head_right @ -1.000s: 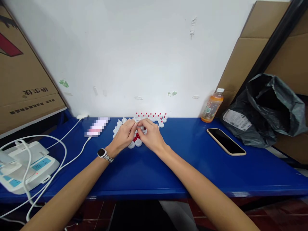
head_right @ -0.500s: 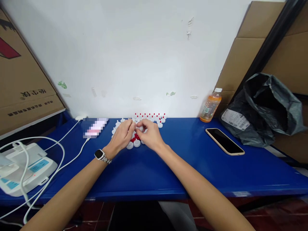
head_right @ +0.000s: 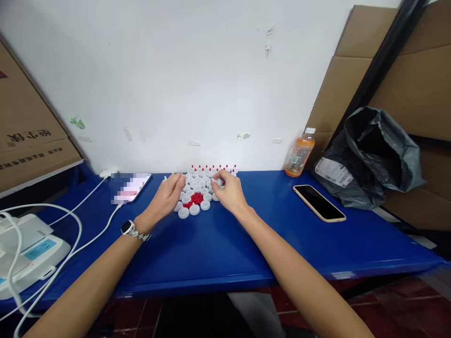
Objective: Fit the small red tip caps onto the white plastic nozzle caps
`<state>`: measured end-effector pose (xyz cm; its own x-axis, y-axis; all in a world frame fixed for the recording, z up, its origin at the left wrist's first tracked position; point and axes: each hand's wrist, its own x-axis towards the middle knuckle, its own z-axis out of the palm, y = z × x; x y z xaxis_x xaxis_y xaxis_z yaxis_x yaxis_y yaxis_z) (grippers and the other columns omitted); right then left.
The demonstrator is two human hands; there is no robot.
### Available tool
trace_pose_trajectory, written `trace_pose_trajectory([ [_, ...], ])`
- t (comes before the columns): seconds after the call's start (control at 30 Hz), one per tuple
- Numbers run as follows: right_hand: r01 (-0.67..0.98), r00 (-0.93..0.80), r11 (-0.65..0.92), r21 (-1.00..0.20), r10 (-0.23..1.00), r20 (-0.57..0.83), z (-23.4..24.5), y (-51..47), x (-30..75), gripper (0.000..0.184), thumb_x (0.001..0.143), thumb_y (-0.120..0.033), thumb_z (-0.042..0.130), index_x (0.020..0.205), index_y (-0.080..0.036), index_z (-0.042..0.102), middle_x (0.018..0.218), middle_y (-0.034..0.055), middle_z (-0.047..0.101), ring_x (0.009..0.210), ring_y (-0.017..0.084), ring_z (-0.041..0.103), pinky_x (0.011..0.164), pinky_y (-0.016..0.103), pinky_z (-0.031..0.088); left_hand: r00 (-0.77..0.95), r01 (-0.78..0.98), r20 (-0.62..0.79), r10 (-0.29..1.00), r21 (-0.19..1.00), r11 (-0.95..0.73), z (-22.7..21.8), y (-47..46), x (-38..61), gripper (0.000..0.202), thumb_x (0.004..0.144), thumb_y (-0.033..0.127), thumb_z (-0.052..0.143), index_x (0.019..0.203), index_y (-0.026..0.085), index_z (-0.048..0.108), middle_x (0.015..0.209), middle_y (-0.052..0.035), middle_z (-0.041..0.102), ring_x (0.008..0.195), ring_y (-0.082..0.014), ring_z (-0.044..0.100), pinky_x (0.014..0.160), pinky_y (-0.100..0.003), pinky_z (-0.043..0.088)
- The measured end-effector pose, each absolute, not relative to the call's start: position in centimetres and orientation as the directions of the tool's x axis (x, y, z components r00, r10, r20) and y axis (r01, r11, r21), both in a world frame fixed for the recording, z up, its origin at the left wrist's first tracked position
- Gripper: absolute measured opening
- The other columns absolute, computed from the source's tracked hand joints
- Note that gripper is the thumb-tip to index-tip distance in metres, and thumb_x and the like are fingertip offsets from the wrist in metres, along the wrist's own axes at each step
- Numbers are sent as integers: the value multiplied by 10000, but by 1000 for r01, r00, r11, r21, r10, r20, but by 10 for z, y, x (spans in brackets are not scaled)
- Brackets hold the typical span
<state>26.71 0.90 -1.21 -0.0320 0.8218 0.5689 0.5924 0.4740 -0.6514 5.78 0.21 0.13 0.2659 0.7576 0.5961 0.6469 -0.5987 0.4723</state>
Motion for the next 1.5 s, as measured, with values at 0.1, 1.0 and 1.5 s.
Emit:
trace_pose_trajectory([
  [0.1,610,25,460,-646,803,595,-14,19,271,103,789,-285,654,850,-217,702,957,41,672,922,204,612,859,339,464,472,705,511,718,271,-656,-5,9,49,292,1018,404,382,861,216,541,857,-38,593,829,-217,508,774,-376,399],
  [1.0,965,-130,185,-186,952,277,-9,154,248,197,829,-322,627,921,-212,762,987,109,746,1082,282,599,965,415,326,535,725,367,761,262,-637,-15,13,51,338,1024,370,370,890,199,629,899,-61,596,889,-232,508,852,-410,416],
  [1.5,397,-234,579,-712,814,531,-13,14,234,126,839,-272,579,942,-211,619,702,-32,605,580,120,537,594,248,422,390,708,561,730,325,-628,-2,4,51,287,1029,405,385,896,210,548,897,-38,596,870,-211,544,803,-369,434],
])
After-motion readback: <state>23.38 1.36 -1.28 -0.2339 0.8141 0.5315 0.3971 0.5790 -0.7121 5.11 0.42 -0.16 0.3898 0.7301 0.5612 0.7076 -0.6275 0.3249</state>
